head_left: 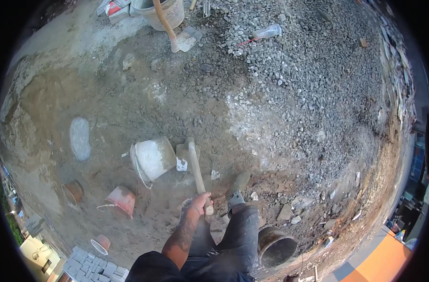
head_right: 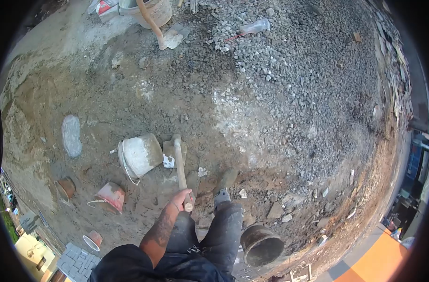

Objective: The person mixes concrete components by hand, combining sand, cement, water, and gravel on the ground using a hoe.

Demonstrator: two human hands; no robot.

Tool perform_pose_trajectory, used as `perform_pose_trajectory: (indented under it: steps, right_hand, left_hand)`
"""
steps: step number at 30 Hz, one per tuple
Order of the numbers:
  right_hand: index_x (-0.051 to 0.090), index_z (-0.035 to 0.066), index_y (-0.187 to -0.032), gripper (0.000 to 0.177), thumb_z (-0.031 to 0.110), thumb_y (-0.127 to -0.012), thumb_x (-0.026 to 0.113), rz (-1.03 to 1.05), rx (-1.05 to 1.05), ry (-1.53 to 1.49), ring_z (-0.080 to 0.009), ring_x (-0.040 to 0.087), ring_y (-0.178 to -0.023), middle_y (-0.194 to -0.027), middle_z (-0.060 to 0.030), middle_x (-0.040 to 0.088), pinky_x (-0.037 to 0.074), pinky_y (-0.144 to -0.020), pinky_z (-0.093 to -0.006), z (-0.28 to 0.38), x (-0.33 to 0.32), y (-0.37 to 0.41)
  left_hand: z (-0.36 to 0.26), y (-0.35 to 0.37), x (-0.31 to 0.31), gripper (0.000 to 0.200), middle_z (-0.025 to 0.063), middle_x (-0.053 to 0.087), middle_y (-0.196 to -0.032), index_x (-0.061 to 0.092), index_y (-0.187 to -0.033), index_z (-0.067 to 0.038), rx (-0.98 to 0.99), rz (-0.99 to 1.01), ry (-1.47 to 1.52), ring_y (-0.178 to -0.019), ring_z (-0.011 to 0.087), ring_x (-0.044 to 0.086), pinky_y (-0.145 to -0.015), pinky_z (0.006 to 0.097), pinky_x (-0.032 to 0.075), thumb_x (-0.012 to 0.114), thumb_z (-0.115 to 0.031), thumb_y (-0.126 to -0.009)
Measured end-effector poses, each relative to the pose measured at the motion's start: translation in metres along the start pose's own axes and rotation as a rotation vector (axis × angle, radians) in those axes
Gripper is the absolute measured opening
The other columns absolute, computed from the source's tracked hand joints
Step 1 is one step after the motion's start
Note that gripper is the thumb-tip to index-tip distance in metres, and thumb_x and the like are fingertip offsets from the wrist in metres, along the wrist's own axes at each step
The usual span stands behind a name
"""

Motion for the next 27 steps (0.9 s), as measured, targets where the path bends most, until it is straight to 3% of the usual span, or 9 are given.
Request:
perform_pose_trajectory:
  steps: [4,8,10,14,16,19,21,22,27]
  right_hand:
    - [0.036,0.003,-0.121,0.053,0.038,-0.082,0.047,0.096,0.250,-0.075,-0.0215,0.047,-0.082,-0.110,-0.0098,0.045,0.039,-0.079,-0.0373,0.007,0.056,-0.014]
    - [0.034,0.004,-0.125,0.057,0.042,-0.083,0.044,0.256,0.467,-0.132,-0.0210,0.047,-0.082,-0.113,-0.0087,0.043,0.039,-0.079,-0.0369,0.051,0.147,-0.050]
    - [0.032,0.005,-0.126,0.058,0.044,-0.084,0.043,0.279,0.589,-0.155,-0.0207,0.047,-0.083,-0.115,-0.0081,0.042,0.038,-0.080,-0.0367,0.068,0.162,-0.055]
    - [0.036,0.007,-0.124,0.057,0.048,-0.084,0.041,0.282,0.640,-0.178,-0.0179,0.048,-0.080,-0.104,-0.0046,0.048,0.040,-0.075,-0.0335,0.153,0.190,-0.044]
    - [0.042,0.009,-0.111,0.045,0.045,-0.083,0.044,0.330,0.588,-0.209,-0.0170,0.047,-0.074,-0.090,-0.0023,0.047,0.040,-0.072,-0.0341,0.182,0.209,-0.055]
    - [0.049,0.011,-0.093,0.032,0.041,-0.083,0.047,0.369,0.537,-0.255,-0.0161,0.047,-0.068,-0.074,0.0003,0.045,0.040,-0.069,-0.0361,0.220,0.224,-0.065]
    - [0.045,0.013,-0.079,0.030,0.043,-0.083,0.046,0.293,0.503,-0.289,-0.0164,0.048,-0.067,-0.071,-0.0006,0.045,0.038,-0.071,-0.0387,0.266,0.237,-0.059]
    - [0.045,0.013,-0.079,0.030,0.043,-0.083,0.046,0.291,0.487,-0.279,-0.0164,0.048,-0.067,-0.071,-0.0006,0.045,0.038,-0.071,-0.0387,0.287,0.239,-0.059]
    - [0.041,0.011,-0.072,0.036,0.045,-0.084,0.045,0.188,0.386,-0.338,-0.0185,0.048,-0.070,-0.068,-0.0027,0.045,0.036,-0.070,-0.0373,0.431,0.269,-0.058]
  left_hand:
    - [-0.073,0.041,-0.028,0.013,0.0066,0.051,-0.064,0.050,-0.081,-0.005,-0.072,0.120,0.005,-0.054,0.0171,0.053,-0.048,0.0307,0.046,0.058,-0.015,-0.078]
    - [-0.119,0.081,-0.076,0.018,0.0085,0.058,-0.071,0.055,-0.085,-0.003,-0.076,-0.143,-0.644,-0.061,0.0202,0.057,-0.056,0.0325,0.048,0.052,-0.020,-0.080]
    - [-0.123,0.071,-0.122,0.030,0.0132,0.062,-0.084,0.057,-0.096,-0.005,-0.270,-0.164,-1.431,-0.078,0.0232,0.060,-0.072,0.0340,0.048,0.054,-0.027,-0.077]
    - [-0.131,0.108,-0.015,0.040,0.0156,0.060,-0.098,0.056,-0.105,-0.008,-0.373,-0.683,-1.743,-0.095,0.0241,0.057,-0.083,0.0357,0.044,0.055,-0.033,-0.073]
    - [-0.137,0.106,0.039,0.046,0.0209,0.061,-0.089,0.060,-0.094,0.001,0.079,-1.035,-1.628,-0.088,0.0301,0.059,-0.077,0.0365,0.047,0.060,-0.036,-0.068]
    - [-0.170,0.071,0.112,0.049,0.0205,0.060,-0.093,0.059,-0.098,-0.001,0.097,-0.800,-1.446,-0.093,0.0298,0.057,-0.080,0.0372,0.045,0.061,-0.039,-0.067]
    - [-0.198,0.009,0.135,0.052,0.0199,0.057,-0.101,0.056,-0.104,-0.002,0.395,-0.784,-1.381,-0.094,0.0333,0.055,-0.079,0.0384,0.045,0.061,-0.038,-0.068]
    - [-0.249,0.057,0.230,0.044,0.0194,0.058,-0.099,0.058,-0.097,-0.002,0.500,-0.803,-1.228,-0.098,0.0335,0.052,-0.081,0.0392,0.043,0.060,-0.036,-0.069]
    - [-0.412,-0.051,0.371,0.032,0.0170,0.046,-0.118,0.061,-0.096,-0.012,0.796,-0.680,-1.435,-0.108,0.0318,0.044,-0.091,0.0380,0.036,0.061,-0.029,-0.069]
Point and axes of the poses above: each hand's wrist, its own y-axis away from the middle knuckle, its own x-axis out of the palm, z = x × y, the point moved 1 cm from there along -y, towards the middle knuckle
